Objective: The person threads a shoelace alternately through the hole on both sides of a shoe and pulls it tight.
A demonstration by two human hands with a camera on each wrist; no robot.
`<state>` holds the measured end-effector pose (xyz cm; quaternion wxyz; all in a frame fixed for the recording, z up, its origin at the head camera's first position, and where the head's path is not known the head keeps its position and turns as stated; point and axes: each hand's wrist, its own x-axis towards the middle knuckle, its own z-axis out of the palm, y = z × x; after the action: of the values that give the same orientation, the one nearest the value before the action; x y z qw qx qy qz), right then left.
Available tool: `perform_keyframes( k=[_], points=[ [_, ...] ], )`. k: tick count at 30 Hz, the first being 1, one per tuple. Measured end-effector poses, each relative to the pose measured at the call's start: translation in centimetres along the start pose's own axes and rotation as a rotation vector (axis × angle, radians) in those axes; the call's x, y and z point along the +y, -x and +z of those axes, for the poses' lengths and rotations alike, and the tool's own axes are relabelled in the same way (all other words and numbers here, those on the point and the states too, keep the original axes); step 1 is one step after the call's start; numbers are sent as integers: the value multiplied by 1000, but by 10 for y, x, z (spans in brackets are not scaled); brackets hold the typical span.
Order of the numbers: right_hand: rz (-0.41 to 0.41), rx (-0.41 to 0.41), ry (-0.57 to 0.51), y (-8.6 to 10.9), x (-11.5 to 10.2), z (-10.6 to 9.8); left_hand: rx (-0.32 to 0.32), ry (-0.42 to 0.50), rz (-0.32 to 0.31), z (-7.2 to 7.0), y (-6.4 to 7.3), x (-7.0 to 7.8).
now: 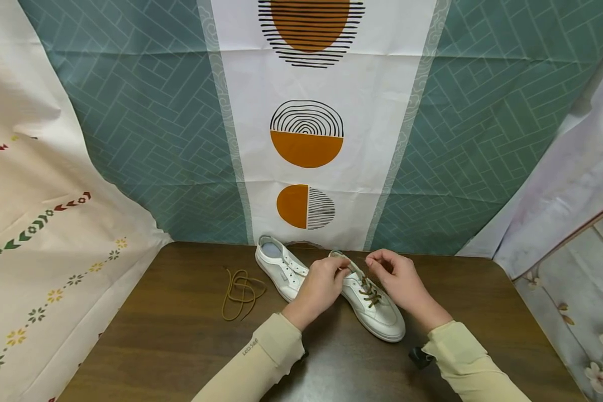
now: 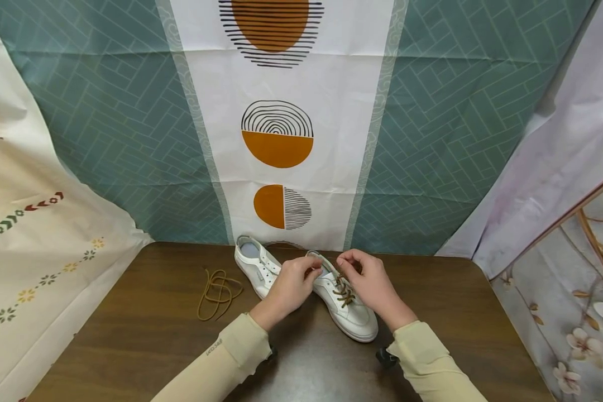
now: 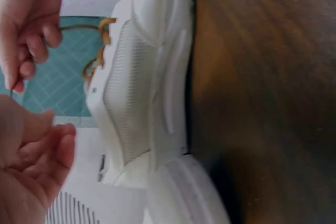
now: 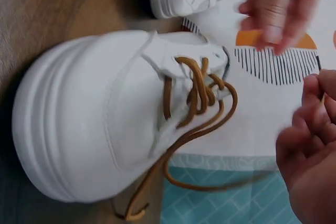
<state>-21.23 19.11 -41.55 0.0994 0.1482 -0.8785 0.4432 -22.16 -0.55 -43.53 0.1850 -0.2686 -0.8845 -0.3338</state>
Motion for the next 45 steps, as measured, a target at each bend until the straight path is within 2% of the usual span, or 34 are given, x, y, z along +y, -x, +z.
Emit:
perform_keyframes(
  k=[2, 4, 7, 13, 18, 26, 35, 45],
  points=[
    [-6, 22, 23, -1, 1, -2, -71, -34, -17, 5, 2, -3],
    [-3, 9, 67, -1, 3, -4, -133, -69, -8, 10, 3, -5],
    [13, -37, 130, 0, 7, -3, -172, -109, 20, 16, 3, -7],
    [38, -104, 191, 3, 16, 3, -171, -170, 67, 19, 3, -6],
    [22, -115, 246, 2, 17, 8, -150, -224, 104, 18, 5, -6],
    [20, -140, 356, 4, 17, 14, -123, -192, 122, 16, 6, -7],
    [10, -185, 366, 3, 18, 21, -167, -163, 155, 13, 5, -10],
    [28, -249, 341, 3, 16, 29, -158, -166, 165, 13, 5, -12]
  ],
)
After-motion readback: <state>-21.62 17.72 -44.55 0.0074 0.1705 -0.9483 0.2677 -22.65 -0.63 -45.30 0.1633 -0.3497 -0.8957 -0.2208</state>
